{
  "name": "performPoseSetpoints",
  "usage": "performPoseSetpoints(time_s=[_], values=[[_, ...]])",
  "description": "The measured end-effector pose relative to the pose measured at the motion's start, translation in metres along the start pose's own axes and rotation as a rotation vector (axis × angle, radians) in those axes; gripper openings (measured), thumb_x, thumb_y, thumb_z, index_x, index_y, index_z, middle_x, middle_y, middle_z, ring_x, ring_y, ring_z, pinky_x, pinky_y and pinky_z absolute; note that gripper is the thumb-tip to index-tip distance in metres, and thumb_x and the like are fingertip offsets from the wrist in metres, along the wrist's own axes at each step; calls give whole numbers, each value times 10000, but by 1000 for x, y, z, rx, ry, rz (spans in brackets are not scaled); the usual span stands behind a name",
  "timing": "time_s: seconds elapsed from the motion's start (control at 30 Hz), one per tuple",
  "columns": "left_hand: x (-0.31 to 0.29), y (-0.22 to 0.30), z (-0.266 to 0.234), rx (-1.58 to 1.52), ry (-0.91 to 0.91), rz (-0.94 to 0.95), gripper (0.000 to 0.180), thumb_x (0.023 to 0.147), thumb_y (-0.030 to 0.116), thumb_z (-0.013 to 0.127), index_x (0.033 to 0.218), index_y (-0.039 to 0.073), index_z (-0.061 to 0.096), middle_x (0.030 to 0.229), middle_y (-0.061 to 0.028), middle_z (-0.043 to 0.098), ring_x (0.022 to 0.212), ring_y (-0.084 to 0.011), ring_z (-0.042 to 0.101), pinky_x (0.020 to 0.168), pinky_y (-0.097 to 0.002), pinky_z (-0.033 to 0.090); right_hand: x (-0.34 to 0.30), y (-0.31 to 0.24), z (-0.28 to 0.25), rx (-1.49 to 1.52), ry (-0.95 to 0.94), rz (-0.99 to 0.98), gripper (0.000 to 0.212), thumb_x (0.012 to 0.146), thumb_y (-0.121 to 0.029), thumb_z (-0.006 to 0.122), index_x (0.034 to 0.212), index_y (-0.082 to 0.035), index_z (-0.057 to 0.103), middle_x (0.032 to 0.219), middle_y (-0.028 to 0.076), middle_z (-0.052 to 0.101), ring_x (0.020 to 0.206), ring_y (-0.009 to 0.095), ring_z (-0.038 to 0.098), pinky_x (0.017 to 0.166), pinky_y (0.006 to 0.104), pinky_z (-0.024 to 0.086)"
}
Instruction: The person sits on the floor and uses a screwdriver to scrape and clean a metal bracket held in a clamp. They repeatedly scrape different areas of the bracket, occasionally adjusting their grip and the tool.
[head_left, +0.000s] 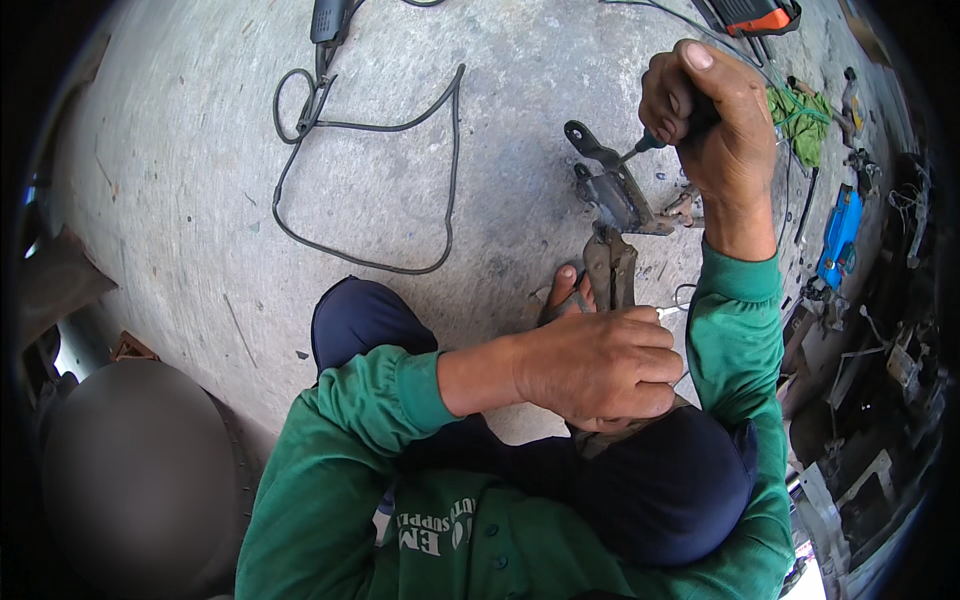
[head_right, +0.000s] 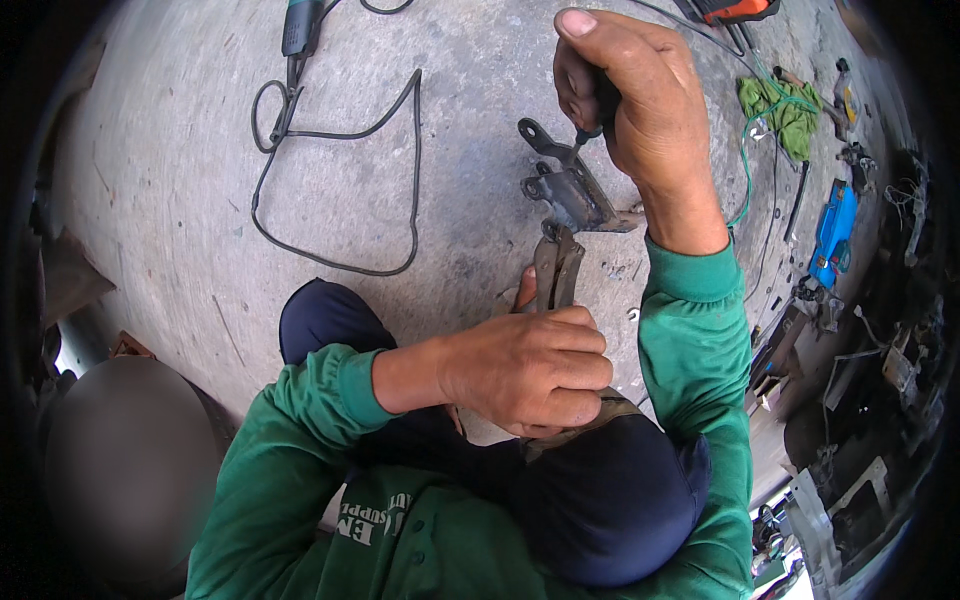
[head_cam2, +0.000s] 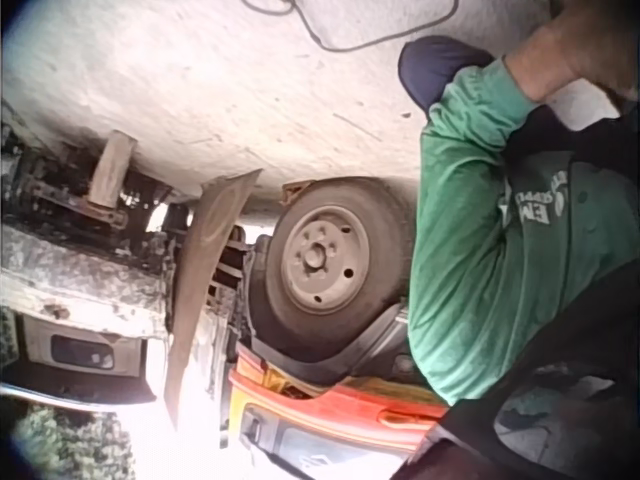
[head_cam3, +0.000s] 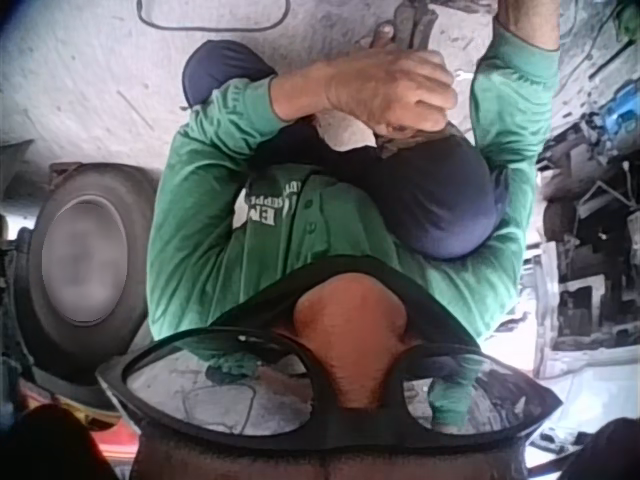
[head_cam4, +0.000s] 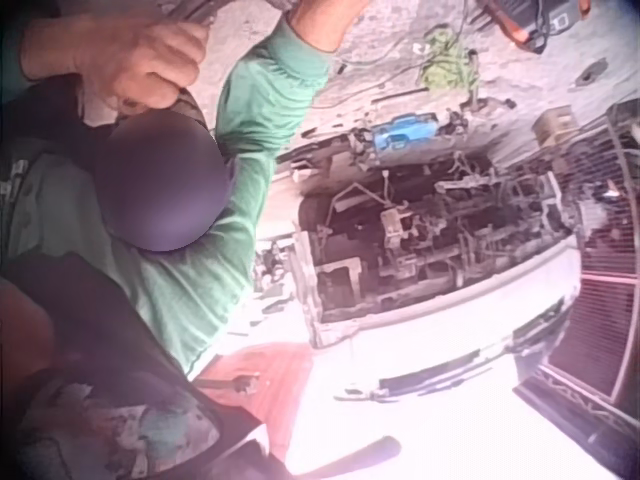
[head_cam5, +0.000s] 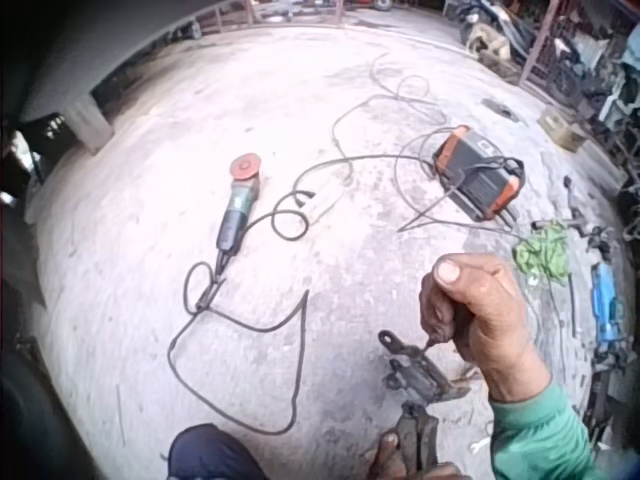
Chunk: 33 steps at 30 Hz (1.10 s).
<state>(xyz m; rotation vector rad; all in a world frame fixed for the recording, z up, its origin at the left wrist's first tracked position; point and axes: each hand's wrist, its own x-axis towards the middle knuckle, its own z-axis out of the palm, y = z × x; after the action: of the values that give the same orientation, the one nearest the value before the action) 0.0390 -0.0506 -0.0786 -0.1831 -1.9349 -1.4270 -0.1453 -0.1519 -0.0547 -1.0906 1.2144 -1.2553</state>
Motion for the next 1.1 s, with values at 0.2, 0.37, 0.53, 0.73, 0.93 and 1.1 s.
performPoseSetpoints(time_s=[0.2,0.37,0.53,0.73,0.93,1.1], values=[[5,1,0,-16,-47,11,305,648,160,794,825,61,566,857,-58,530,840,-265,590,762,-407,458,-13,52,-20,-279,52,158,451,988,-317,639,635,-51,550,560,-15,458,533,77,408,517,287,316],[-2,0,0,29,-28,-12,352,603,188,810,843,89,571,871,-39,530,868,-243,582,789,-396,452,-12,-22,-22,-3,130,-8,408,1017,-294,514,681,-75,442,605,50,442,555,134,401,549,295,348],[5,1,-2,1,-49,5,314,651,147,791,839,63,555,832,-57,503,813,-267,575,743,-412,458,-17,7,-8,-232,106,235,462,975,-357,659,632,-57,582,551,0,495,488,86,413,478,287,308],[3,-2,1,28,-23,-5,319,630,183,802,828,80,574,851,-46,529,836,-250,583,770,-396,456,-11,-14,-4,-132,126,174,447,986,-323,655,640,-46,598,566,5,510,491,91,446,478,279,326],[2,4,0,-10,-103,-25,259,678,161,768,814,63,571,841,-51,524,837,-261,587,768,-416,470,1,38,-7,-89,130,78,438,1000,-309,603,656,-48,527,584,35,499,510,121,434,512,296,355],[-1,5,0,9,-47,-27,237,701,170,756,789,60,564,824,-46,516,829,-248,584,766,-408,465,0,18,8,-89,1,17,432,1007,-314,549,677,-48,462,614,64,479,535,135,403,534,299,351]])
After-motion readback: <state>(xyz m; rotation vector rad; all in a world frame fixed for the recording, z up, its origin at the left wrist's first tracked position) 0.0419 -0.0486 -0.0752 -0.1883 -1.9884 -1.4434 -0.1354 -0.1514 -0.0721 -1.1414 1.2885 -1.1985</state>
